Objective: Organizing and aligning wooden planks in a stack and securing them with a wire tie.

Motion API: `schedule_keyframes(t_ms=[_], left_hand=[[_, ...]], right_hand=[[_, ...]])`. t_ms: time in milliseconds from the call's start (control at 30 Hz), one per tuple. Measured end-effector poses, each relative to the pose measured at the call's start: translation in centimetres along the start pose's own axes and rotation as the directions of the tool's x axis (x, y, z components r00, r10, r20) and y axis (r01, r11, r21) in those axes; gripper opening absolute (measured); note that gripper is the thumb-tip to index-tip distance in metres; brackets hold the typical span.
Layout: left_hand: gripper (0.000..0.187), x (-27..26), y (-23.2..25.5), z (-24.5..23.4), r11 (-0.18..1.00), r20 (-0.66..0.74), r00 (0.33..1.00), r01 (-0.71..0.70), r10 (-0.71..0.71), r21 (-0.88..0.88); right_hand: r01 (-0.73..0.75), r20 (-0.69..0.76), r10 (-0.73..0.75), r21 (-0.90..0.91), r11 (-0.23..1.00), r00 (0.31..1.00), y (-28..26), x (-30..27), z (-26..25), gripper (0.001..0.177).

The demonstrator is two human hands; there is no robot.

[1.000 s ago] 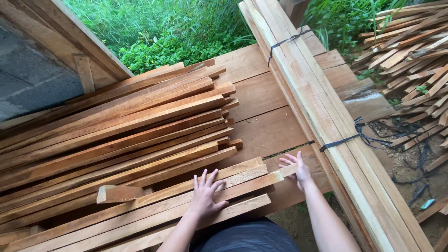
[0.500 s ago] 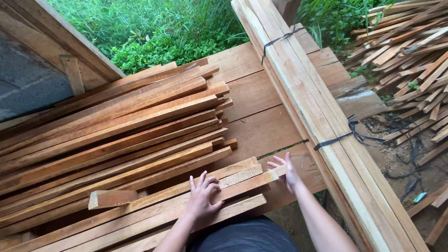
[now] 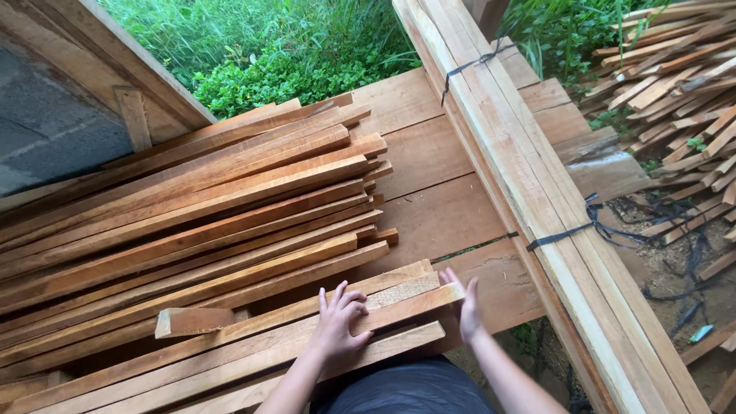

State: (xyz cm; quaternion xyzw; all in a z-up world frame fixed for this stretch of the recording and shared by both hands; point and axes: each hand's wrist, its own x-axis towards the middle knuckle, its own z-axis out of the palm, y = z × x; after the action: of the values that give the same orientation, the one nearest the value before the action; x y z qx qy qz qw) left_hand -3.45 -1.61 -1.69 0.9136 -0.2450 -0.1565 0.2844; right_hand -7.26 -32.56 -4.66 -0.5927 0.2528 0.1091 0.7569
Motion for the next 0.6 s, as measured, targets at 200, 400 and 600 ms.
schedule_keyframes(t_ms=[200,400,600], left_hand=[[0.039,0.6,-0.2,-0.1,1.000,-0.017,1.000,-0.008,0.008,-0.021],[0.040,0.2,-0.3,0.3,1.000,0.005,1.000,-0.001,0.001,0.015],[0.046,0.3,0.2,0.1,0.991,0.033,0.999,0.004,-0.009,0.135]], right_hand=[[0.322,0.044,-0.319,-0.171,0.931,0.947,6.0,1.2,-0.6,0.087],[0.331,0.040,-0.332,-0.256,0.908,0.942,6.4,0.5,-0.1,0.074],[0.233,0.105,-0.209,-0.352,0.906,0.972,5.4,0.5,-0.8,0.083]])
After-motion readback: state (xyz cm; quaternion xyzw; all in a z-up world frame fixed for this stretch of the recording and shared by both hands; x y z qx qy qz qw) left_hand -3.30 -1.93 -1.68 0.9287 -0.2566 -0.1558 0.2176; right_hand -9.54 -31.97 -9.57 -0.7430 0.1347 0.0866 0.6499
